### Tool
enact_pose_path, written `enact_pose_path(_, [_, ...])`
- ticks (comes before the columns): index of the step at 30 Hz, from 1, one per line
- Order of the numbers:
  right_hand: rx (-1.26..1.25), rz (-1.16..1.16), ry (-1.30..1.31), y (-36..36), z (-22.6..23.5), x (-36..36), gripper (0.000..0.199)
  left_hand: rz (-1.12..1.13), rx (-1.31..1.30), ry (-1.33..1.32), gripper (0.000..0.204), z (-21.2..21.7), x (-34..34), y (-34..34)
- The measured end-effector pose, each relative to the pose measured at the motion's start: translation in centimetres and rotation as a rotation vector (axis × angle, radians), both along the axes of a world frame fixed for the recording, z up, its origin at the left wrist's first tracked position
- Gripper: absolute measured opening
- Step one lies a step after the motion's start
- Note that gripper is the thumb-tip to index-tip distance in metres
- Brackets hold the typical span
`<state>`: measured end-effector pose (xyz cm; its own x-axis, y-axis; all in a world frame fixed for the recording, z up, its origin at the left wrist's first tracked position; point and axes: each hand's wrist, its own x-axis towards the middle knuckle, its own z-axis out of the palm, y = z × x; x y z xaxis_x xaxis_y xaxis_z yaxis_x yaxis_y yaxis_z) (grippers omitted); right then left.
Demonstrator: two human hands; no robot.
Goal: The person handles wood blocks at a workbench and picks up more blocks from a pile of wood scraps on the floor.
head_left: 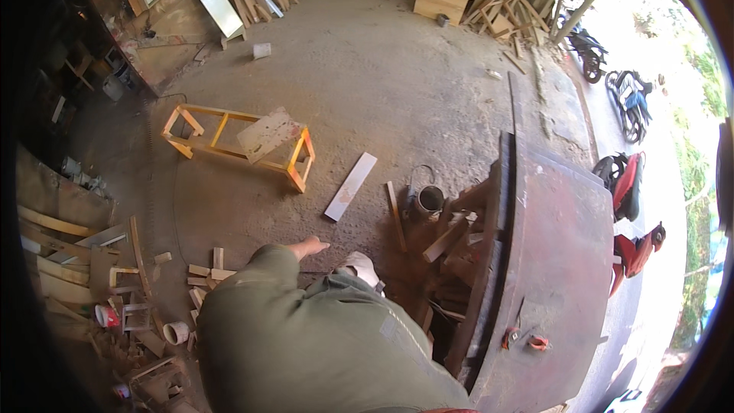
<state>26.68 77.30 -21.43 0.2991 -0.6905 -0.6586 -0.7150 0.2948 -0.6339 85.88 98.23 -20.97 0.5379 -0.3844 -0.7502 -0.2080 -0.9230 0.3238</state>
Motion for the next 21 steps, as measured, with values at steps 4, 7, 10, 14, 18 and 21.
enact_pose_path(4, [0.103, -0.004, -0.121, -5.2, 2.4, 9.7, 0.052, 0.079, -0.132, 0.113, 0.062, -0.8, 2.4, 6.7])
enact_pose_path(7, [0.187, 0.013, 0.002, -8.2, 7.3, 13.9, 0.049, 0.231, -0.004, 0.220, 0.061, 5.4, 0.4, 8.4])
enact_pose_path(10, [0.198, 0.058, 0.139, -10.4, 7.9, 16.5, 0.050, 0.221, 0.114, 0.190, 0.063, 8.7, -1.2, 13.3])
enact_pose_path(14, [0.232, 0.096, 0.228, -13.6, 6.6, 20.8, 0.051, 0.255, 0.269, 0.354, 0.062, 15.4, -4.2, 22.0])
enact_pose_path(18, [0.213, 0.184, 0.307, -19.2, 3.9, 27.0, 0.054, 0.325, 0.321, 0.434, 0.061, 16.8, -2.4, 22.6])
enact_pose_path(21, [0.152, 0.329, 0.361, -26.2, 1.0, 35.1, 0.056, 0.391, 0.294, 0.439, 0.061, 14.9, 0.3, 18.9])
